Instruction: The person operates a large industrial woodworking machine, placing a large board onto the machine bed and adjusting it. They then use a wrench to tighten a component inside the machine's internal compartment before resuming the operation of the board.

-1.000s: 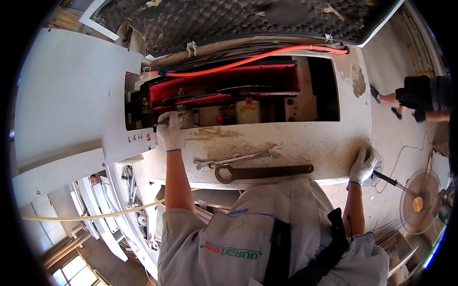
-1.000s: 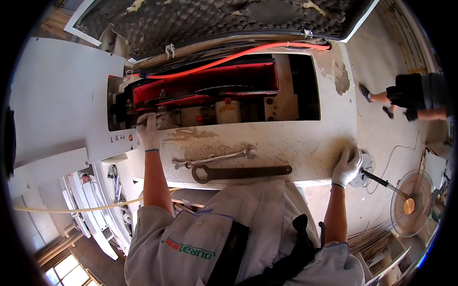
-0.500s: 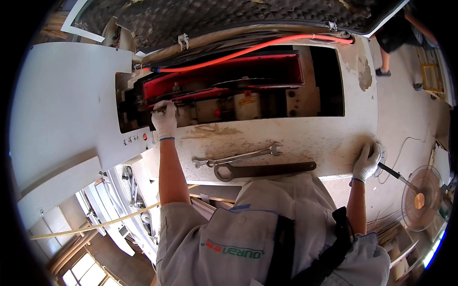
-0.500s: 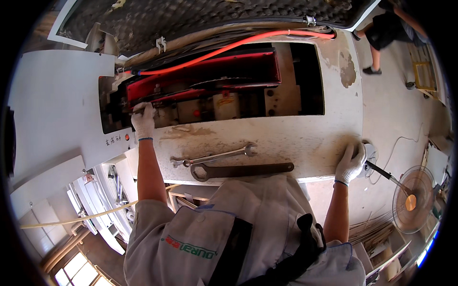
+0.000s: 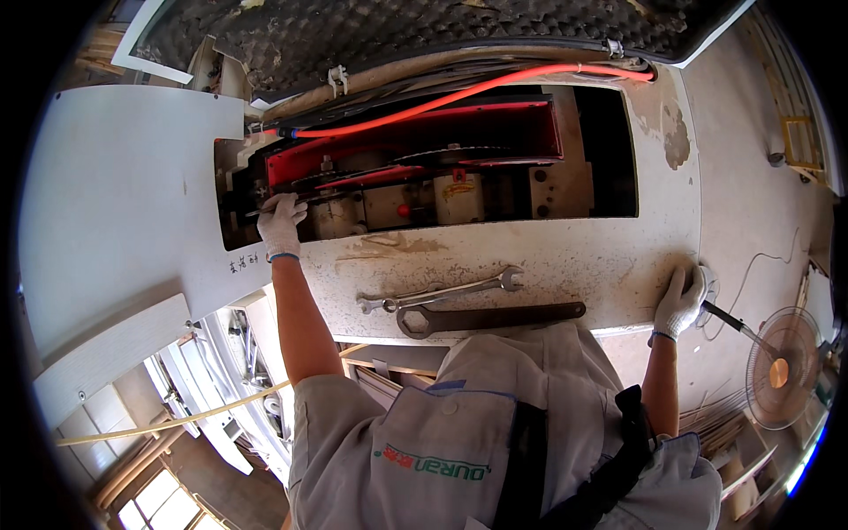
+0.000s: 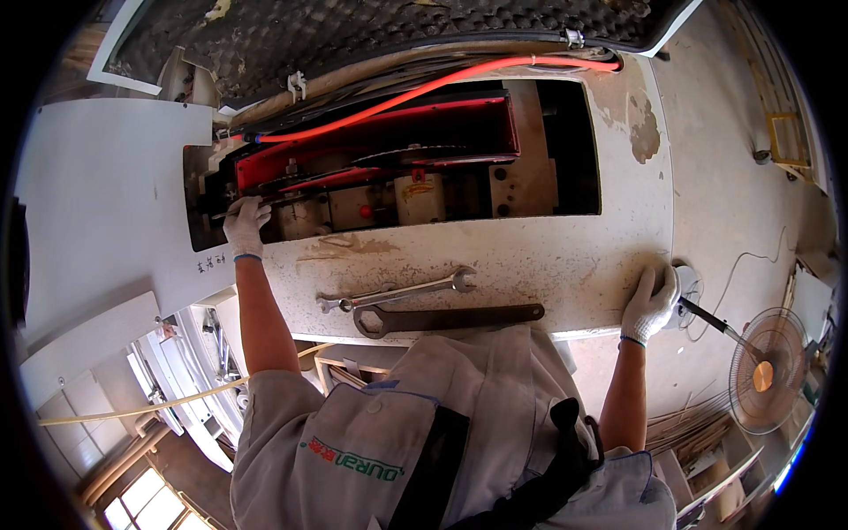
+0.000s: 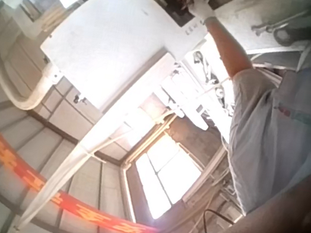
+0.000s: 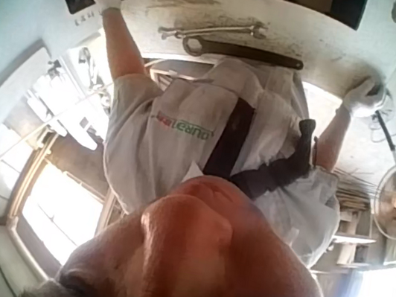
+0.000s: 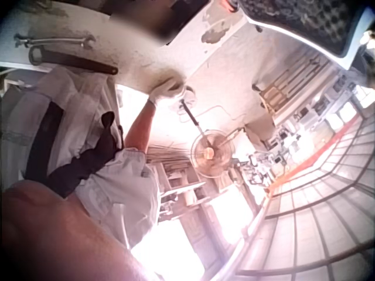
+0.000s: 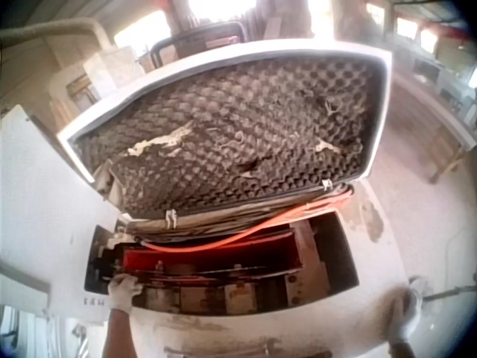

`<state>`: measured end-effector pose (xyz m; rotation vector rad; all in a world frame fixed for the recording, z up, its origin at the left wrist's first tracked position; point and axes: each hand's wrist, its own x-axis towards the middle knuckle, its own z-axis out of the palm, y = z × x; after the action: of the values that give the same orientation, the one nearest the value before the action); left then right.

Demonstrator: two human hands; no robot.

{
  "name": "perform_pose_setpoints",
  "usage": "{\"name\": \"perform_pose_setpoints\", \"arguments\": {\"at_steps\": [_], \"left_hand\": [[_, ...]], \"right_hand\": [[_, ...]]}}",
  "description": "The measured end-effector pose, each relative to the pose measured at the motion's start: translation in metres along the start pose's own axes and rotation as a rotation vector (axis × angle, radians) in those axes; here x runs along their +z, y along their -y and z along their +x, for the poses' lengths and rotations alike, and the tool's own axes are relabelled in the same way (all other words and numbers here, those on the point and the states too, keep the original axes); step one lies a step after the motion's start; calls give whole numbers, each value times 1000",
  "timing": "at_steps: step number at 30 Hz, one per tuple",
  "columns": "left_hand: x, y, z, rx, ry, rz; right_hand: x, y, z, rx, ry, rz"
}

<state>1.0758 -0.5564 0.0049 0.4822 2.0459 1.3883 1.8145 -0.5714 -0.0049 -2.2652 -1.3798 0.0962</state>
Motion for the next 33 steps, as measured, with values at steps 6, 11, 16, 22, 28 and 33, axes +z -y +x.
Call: {"name": "perform_pose_setpoints", "arguments": {"at_steps": [6, 11, 16, 22, 28, 33], "left_hand": [[-5, -2, 6, -11, 37, -34], [16, -7, -12, 115, 105, 163], [37, 4, -25, 414, 96, 565], [67, 21, -49, 428, 5, 734], [64, 32, -49, 532, -62, 660], [30, 21, -23, 241, -16, 190]], "right_hand": [[0, 1, 2, -10, 7, 23], [0, 0, 1, -7, -2, 13], [-1, 0, 1, 15, 6, 12], [-1, 1, 1, 22, 9, 26], [-1, 0, 0, 27, 13, 24], [-2, 4, 0, 23, 26, 3]]}}
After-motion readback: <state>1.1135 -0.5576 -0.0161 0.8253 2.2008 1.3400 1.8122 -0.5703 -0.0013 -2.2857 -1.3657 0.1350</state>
